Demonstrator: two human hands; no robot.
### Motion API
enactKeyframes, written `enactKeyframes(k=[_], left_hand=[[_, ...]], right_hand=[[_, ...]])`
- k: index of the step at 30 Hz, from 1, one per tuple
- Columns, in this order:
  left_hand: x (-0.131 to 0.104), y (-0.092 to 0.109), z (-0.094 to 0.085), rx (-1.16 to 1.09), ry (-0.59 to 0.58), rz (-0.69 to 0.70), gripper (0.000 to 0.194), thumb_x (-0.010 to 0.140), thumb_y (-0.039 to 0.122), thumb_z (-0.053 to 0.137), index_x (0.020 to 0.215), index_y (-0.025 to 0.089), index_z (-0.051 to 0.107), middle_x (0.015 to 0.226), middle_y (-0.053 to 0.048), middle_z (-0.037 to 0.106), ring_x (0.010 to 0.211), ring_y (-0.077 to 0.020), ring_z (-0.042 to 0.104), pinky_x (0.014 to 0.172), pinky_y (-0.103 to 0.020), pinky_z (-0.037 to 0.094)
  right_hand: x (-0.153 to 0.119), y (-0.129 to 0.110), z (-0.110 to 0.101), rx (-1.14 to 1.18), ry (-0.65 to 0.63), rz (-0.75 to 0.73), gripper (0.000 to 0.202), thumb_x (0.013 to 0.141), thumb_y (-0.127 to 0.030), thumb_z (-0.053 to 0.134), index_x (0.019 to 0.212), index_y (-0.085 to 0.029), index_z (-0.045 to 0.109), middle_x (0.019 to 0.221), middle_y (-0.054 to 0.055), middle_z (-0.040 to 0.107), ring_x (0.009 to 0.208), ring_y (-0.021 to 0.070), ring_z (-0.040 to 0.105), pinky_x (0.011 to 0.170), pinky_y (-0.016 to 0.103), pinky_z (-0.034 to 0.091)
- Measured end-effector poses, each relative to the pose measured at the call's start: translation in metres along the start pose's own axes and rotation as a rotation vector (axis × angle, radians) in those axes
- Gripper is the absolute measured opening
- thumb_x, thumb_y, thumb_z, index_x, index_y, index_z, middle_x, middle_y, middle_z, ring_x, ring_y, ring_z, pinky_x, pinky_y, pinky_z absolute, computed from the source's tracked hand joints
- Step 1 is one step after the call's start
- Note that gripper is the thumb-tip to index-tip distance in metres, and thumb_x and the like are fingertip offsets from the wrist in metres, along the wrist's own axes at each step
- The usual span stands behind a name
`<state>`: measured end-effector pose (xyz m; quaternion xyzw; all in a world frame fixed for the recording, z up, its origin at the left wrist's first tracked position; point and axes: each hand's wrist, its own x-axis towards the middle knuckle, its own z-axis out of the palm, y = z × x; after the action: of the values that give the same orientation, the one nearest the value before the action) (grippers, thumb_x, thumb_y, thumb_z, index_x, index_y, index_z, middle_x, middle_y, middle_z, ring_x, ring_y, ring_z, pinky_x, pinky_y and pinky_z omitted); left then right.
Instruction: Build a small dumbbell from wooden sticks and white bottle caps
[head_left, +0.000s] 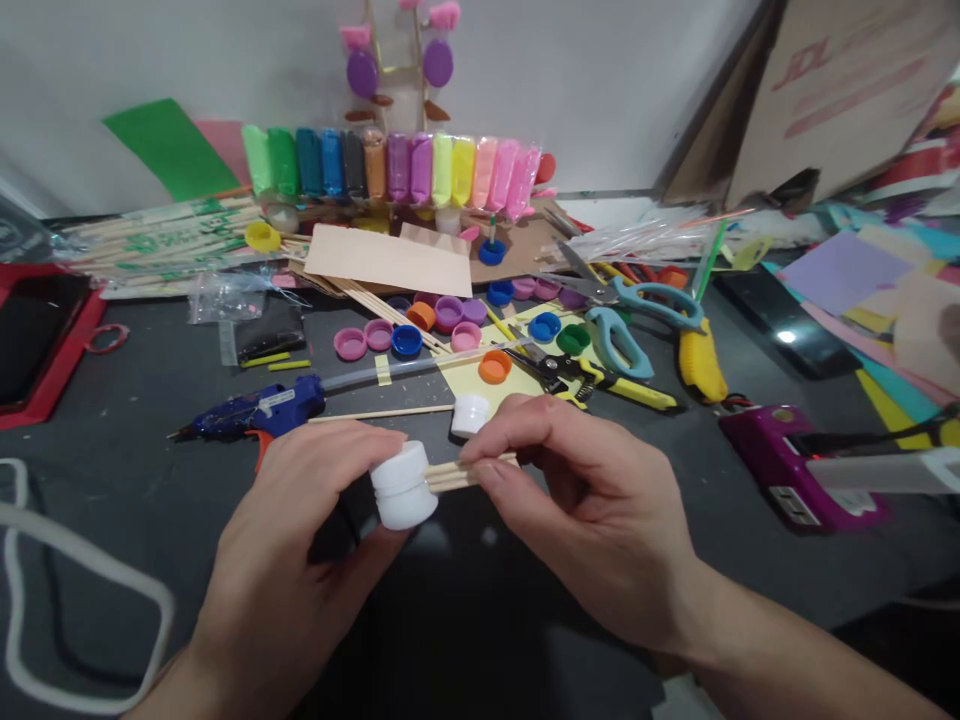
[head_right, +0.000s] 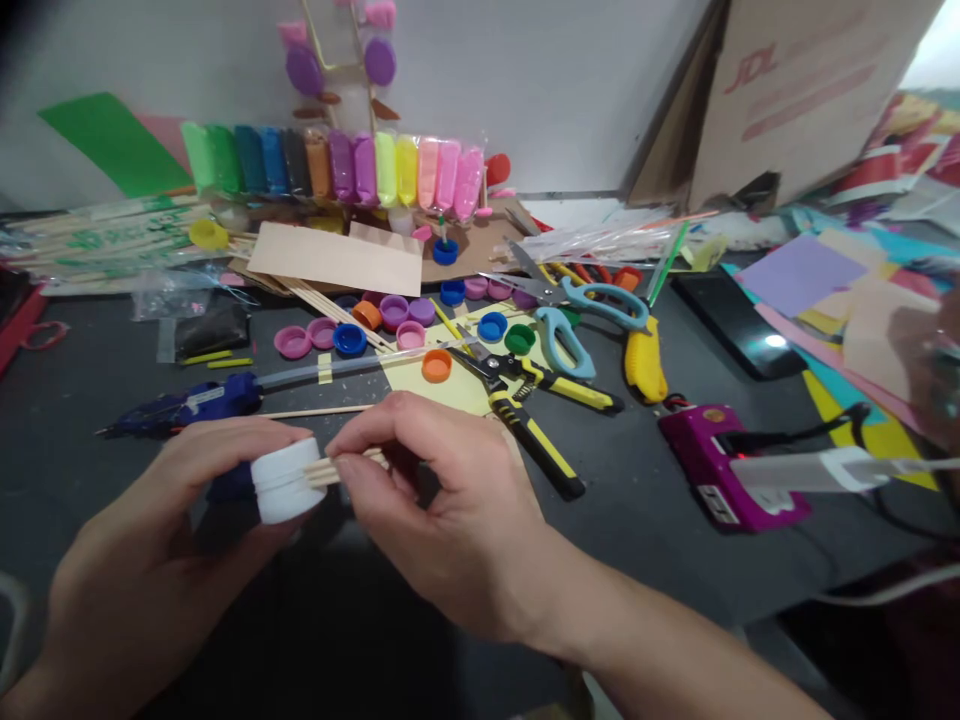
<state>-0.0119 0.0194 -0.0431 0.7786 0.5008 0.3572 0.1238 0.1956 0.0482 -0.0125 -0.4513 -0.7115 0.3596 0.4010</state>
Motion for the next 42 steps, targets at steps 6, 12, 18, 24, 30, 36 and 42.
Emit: enactKeyframes(k=[6,12,18,24,30,36,42], left_hand=[[0.000,0.000,0.000,0.008,0.003,-0.009,0.024,0.090,0.028,0.066,0.114,0.026,0.059,0.110,-0.003,0.069,0.105,-0.0200,0.063,0.097,-0.032,0.049],[0.000,0.000,-0.001,0.034,-0.014,-0.010,0.024,0.090,0.032,0.064,0.113,0.027,0.059,0.109,-0.003,0.070,0.104,-0.0211,0.064,0.094,-0.033,0.049],[0.000,0.001,-0.003,0.060,0.000,-0.012,0.021,0.091,0.034,0.063,0.110,0.027,0.059,0.106,-0.002,0.070,0.102,-0.0215,0.064,0.091,-0.034,0.048],[0.000,0.001,-0.003,0.110,0.005,0.020,0.021,0.092,0.035,0.062,0.110,0.027,0.060,0.107,-0.002,0.071,0.102,-0.0229,0.063,0.090,-0.036,0.045],[0.000,0.000,-0.002,0.165,-0.005,0.041,0.021,0.092,0.036,0.062,0.110,0.027,0.059,0.103,-0.002,0.072,0.098,-0.0240,0.062,0.086,-0.038,0.044],[-0.002,-0.001,-0.001,0.194,0.002,0.038,0.025,0.090,0.036,0.064,0.113,0.026,0.061,0.106,-0.003,0.069,0.099,-0.0238,0.061,0.086,-0.038,0.045],[-0.003,-0.003,-0.001,0.229,-0.017,0.046,0.029,0.090,0.034,0.063,0.118,0.025,0.062,0.105,-0.005,0.066,0.095,-0.0246,0.061,0.081,-0.039,0.047]], right_hand=[[0.001,0.000,0.002,-0.030,-0.010,-0.042,0.012,0.089,-0.014,0.063,0.087,-0.024,0.068,0.078,-0.001,0.068,0.072,0.0130,0.064,0.061,0.024,0.048],[-0.001,0.000,0.003,-0.090,-0.019,-0.083,0.013,0.090,-0.012,0.061,0.086,-0.023,0.067,0.076,-0.002,0.066,0.062,0.0108,0.059,0.055,0.023,0.045],[-0.002,-0.001,0.010,0.183,0.039,0.194,0.010,0.083,-0.021,0.068,0.092,-0.027,0.069,0.076,-0.001,0.066,0.058,0.0121,0.057,0.049,0.024,0.044],[0.002,0.002,0.012,0.409,-0.115,0.425,0.011,0.084,-0.033,0.070,0.086,-0.023,0.066,0.065,-0.003,0.055,0.053,0.0117,0.049,0.045,0.024,0.036],[0.006,0.007,0.010,0.309,-0.173,0.422,0.023,0.088,-0.036,0.064,0.073,-0.019,0.060,0.061,-0.003,0.049,0.057,0.0111,0.041,0.049,0.023,0.031],[0.006,0.006,0.011,0.351,-0.196,0.469,0.025,0.091,-0.036,0.058,0.073,-0.019,0.058,0.058,-0.004,0.048,0.053,0.0104,0.039,0.047,0.024,0.028],[0.004,0.007,0.014,0.361,-0.179,0.463,0.024,0.089,-0.035,0.059,0.071,-0.019,0.058,0.059,-0.004,0.048,0.055,0.0105,0.039,0.049,0.024,0.029]])
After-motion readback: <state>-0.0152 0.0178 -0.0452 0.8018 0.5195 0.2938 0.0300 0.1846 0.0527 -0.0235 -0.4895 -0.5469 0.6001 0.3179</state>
